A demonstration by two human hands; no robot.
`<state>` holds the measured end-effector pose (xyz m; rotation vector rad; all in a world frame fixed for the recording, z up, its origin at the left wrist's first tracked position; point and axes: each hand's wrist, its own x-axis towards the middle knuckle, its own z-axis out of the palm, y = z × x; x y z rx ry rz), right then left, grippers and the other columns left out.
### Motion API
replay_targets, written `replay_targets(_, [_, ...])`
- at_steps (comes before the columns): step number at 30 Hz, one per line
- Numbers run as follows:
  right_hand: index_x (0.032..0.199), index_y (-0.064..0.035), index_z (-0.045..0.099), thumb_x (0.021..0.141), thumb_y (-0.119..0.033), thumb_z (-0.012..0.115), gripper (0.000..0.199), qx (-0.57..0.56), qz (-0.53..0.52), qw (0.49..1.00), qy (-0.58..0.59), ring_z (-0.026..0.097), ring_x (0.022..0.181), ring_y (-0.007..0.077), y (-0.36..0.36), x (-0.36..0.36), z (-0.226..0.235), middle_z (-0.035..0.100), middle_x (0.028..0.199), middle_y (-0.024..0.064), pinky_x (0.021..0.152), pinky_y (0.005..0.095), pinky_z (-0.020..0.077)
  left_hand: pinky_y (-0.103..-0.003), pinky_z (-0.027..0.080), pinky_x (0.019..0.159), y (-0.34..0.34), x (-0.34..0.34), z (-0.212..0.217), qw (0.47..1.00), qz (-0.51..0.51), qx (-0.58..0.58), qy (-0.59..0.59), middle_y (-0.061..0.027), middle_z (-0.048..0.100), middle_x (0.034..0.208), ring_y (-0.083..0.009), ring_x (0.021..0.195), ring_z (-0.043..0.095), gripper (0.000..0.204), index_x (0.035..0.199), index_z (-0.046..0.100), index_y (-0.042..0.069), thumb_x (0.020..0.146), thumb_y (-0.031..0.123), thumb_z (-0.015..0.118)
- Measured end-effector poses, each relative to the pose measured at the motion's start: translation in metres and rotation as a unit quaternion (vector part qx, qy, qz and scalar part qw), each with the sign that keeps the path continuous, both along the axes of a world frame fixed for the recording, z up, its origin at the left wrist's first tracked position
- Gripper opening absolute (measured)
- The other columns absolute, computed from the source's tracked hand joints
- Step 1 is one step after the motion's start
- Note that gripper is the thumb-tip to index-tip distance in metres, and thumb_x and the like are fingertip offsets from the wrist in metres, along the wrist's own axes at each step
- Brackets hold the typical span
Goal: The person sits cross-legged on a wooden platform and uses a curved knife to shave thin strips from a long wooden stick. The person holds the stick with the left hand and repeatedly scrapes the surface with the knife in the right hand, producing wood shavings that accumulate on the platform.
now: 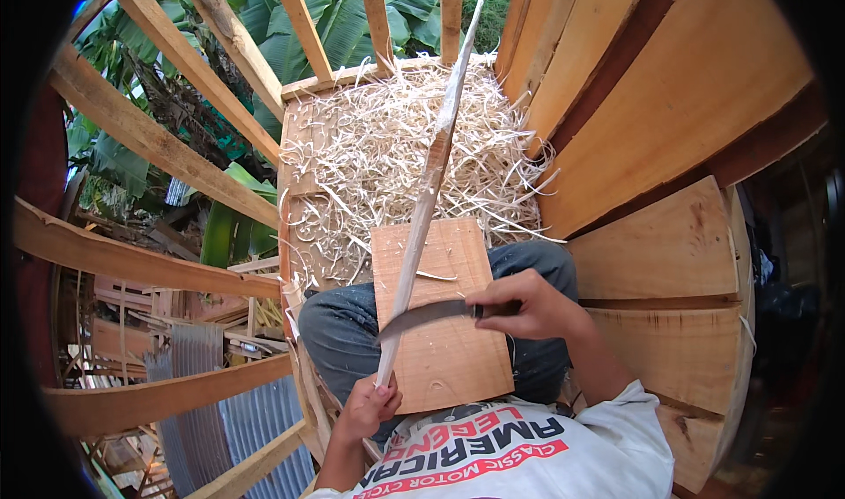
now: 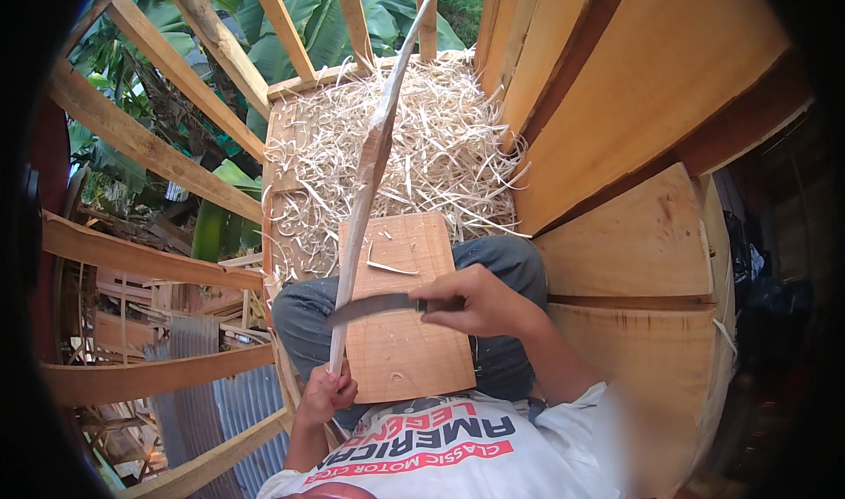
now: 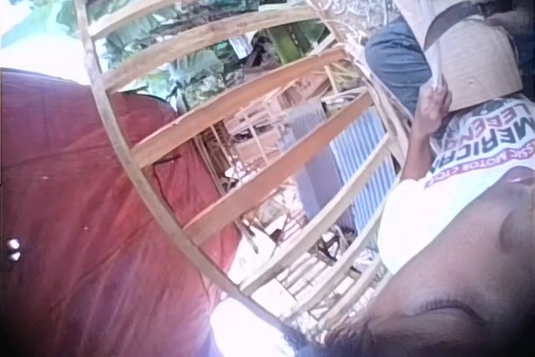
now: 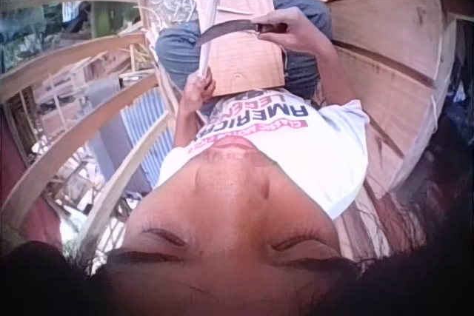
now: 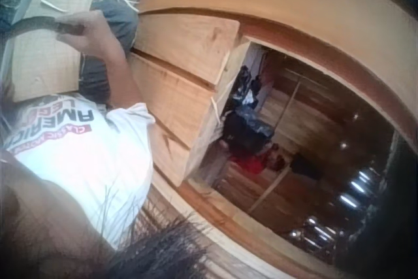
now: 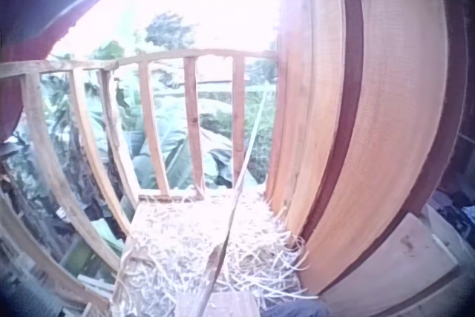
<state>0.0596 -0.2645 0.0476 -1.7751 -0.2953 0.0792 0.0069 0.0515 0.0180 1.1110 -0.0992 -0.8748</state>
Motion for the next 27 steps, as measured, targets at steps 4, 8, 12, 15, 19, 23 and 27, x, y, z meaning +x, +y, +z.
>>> replay_targets(4, [0.105, 0.0049, 0.063, 0.078, -0.004, 0.071, 0.030, 0.037, -0.195, 0.980, 0.032, 0.046, 0.060, 0.0010, -0.014, 0.012, -0.003, 0.058, 0.068, -0.0038, 0.052, 0.0188, 0.0381, -0.021, 0.018, 0.040, -0.001, 0.001, 0.002, 1.000, -0.003, 0.019, 0.002, 0.0041, 0.032, 0.054, -0.0038, 0.046, 0.026, 0.038, 0.076, 0.038, 0.007, 0.094, 0.040, 0.045])
replay_targets(8, [0.107, 0.0033, 0.063, 0.077, -0.002, 0.072, 0.032, -0.034, 0.023, 0.999, 0.012, 0.052, 0.060, 0.0039, 0.001, -0.003, -0.001, 0.062, 0.068, 0.0040, 0.053, 0.0218, 0.0413, -0.021, 0.018, 0.041, -0.001, 0.001, 0.000, 0.999, 0.000, 0.029, -0.019, 0.0038, 0.032, 0.054, -0.0040, 0.046, 0.025, 0.040, 0.076, 0.039, 0.007, 0.095, 0.042, 0.044])
replay_targets(12, [0.111, -0.0023, 0.061, 0.079, -0.012, 0.070, 0.034, -0.116, 0.018, 0.990, -0.081, 0.059, 0.059, 0.0153, 0.012, -0.003, 0.002, 0.063, 0.073, 0.0089, 0.054, 0.0268, 0.0457, -0.022, 0.018, 0.041, 0.000, 0.005, 0.001, 0.997, -0.004, 0.056, -0.052, 0.0037, 0.033, 0.054, -0.0040, 0.046, 0.025, 0.042, 0.076, 0.039, 0.007, 0.095, 0.044, 0.042])
replay_targets(15, [0.113, -0.0065, 0.060, 0.080, -0.019, 0.068, 0.036, -0.215, -0.005, 0.966, -0.147, 0.060, 0.058, 0.0218, 0.017, -0.002, 0.009, 0.060, 0.072, 0.0071, 0.052, 0.0307, 0.0466, -0.022, 0.019, 0.042, 0.002, 0.006, 0.002, 0.997, -0.002, 0.051, -0.052, 0.0035, 0.033, 0.054, -0.0041, 0.047, 0.025, 0.042, 0.076, 0.039, 0.007, 0.095, 0.044, 0.041])
replay_targets(19, [0.112, -0.0097, 0.058, 0.080, -0.022, 0.068, 0.036, -0.283, -0.029, 0.940, -0.191, 0.058, 0.055, 0.0222, 0.020, 0.000, 0.015, 0.054, 0.068, 0.0050, 0.049, 0.0324, 0.0453, -0.022, 0.020, 0.042, 0.000, 0.005, 0.007, 0.997, 0.001, 0.053, -0.058, 0.0034, 0.033, 0.055, -0.0045, 0.047, 0.026, 0.039, 0.077, 0.040, 0.007, 0.096, 0.041, 0.041])
replay_targets(23, [0.104, -0.0099, 0.058, 0.077, -0.023, 0.069, 0.032, -0.347, -0.052, 0.909, -0.226, 0.057, 0.056, 0.0221, 0.012, 0.005, 0.007, 0.053, 0.067, 0.0053, 0.048, 0.0330, 0.0445, -0.022, 0.022, 0.043, -0.006, 0.003, 0.011, 0.996, 0.001, 0.065, -0.062, 0.0029, 0.035, 0.056, -0.0052, 0.048, 0.028, 0.037, 0.078, 0.040, 0.007, 0.097, 0.038, 0.040])
replay_targets(27, [0.101, -0.0095, 0.057, 0.075, -0.024, 0.070, 0.032, -0.380, -0.075, 0.886, -0.254, 0.057, 0.056, 0.0234, 0.006, 0.010, 0.004, 0.053, 0.067, 0.0064, 0.048, 0.0339, 0.0444, -0.023, 0.025, 0.044, -0.006, -0.001, 0.012, 0.992, -0.016, 0.095, -0.085, 0.0015, 0.038, 0.057, -0.0062, 0.049, 0.032, 0.038, 0.078, 0.040, 0.006, 0.098, 0.039, 0.037])
